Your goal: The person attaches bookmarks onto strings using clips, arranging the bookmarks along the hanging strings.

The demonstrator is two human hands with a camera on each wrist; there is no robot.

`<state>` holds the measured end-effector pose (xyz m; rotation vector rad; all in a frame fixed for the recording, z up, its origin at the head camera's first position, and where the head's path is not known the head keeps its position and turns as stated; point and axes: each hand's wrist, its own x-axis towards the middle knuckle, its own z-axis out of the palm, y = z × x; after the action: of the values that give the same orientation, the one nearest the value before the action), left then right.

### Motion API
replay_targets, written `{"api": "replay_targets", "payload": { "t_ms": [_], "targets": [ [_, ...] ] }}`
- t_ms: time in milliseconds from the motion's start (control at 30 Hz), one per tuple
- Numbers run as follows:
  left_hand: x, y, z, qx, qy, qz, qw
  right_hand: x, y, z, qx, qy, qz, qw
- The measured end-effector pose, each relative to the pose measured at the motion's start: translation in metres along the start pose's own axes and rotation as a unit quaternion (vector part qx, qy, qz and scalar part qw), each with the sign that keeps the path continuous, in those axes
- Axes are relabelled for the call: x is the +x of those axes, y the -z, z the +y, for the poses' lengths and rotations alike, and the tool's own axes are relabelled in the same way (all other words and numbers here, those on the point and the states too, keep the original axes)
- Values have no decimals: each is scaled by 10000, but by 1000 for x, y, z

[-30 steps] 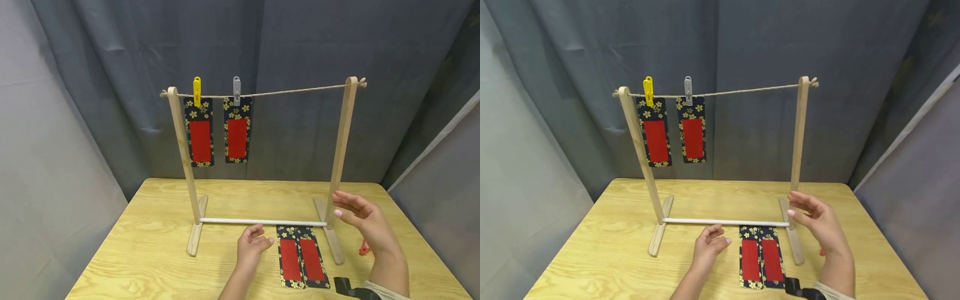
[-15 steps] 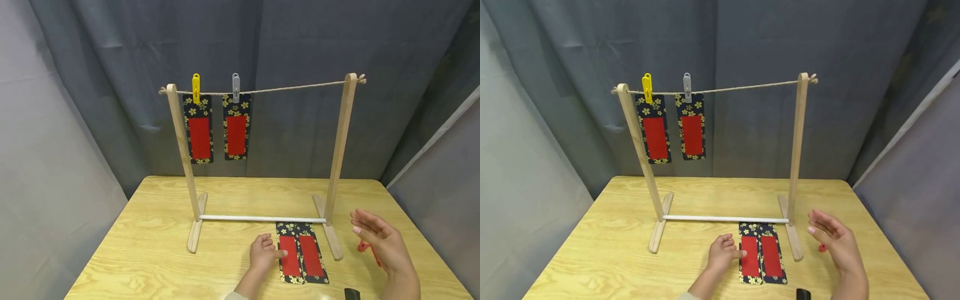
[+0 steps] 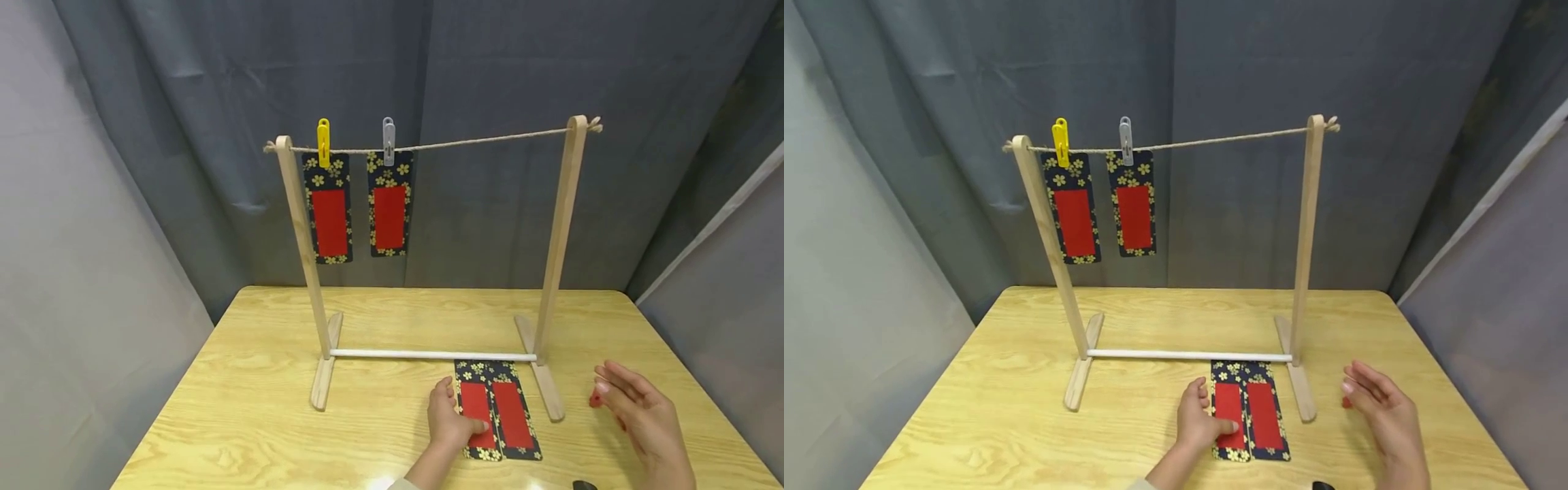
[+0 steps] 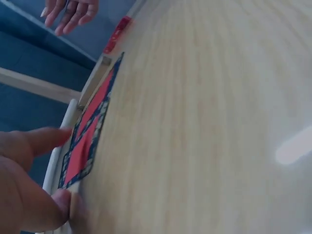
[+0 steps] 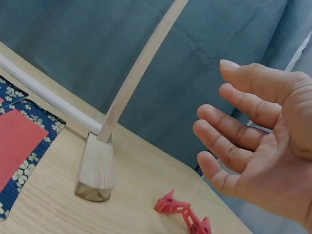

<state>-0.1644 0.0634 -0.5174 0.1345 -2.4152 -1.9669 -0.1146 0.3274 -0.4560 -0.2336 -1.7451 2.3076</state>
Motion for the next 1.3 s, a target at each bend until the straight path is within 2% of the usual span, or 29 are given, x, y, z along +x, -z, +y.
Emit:
{"api": "replay_targets", "payload": {
  "t_ms": [133, 267, 400, 600, 800, 867, 1033, 1100, 1200, 1300],
  "targets": [
    [-6, -9, -4, 85, -135, 293, 9994, -1, 5, 6, 271, 28, 71, 9996],
    [-9, -17, -5, 380, -206, 394, 9983, -1, 11, 11, 359, 134, 199, 9991],
    [-9, -21, -2, 885, -277, 361, 9950, 0, 15, 12, 298, 64, 275, 9992],
    [-7, -13, 4, 1537, -457, 195, 9869, 0, 21, 14, 568, 223, 217, 9979],
    [-2, -7, 11, 1700, -149, -106, 9853, 0, 28, 11, 785, 254, 290, 9962],
    [-2, -6, 13, 1966, -67, -185, 9803, 0, 30, 11, 821, 239, 294, 9959],
    [-1, -3, 21, 2927, 29, -221, 9559, 0, 36, 10, 929, 303, 298, 9948],
    [0, 0, 23, 3099, 88, -266, 9504, 0, 38, 10, 921, 330, 334, 9946],
    [2, 4, 23, 3025, 115, -337, 9525, 1, 41, 11, 945, 309, 372, 9944],
    [3, 8, 20, 2812, 106, -392, 9588, 2, 44, 14, 1013, 289, 422, 9935]
  ]
}}
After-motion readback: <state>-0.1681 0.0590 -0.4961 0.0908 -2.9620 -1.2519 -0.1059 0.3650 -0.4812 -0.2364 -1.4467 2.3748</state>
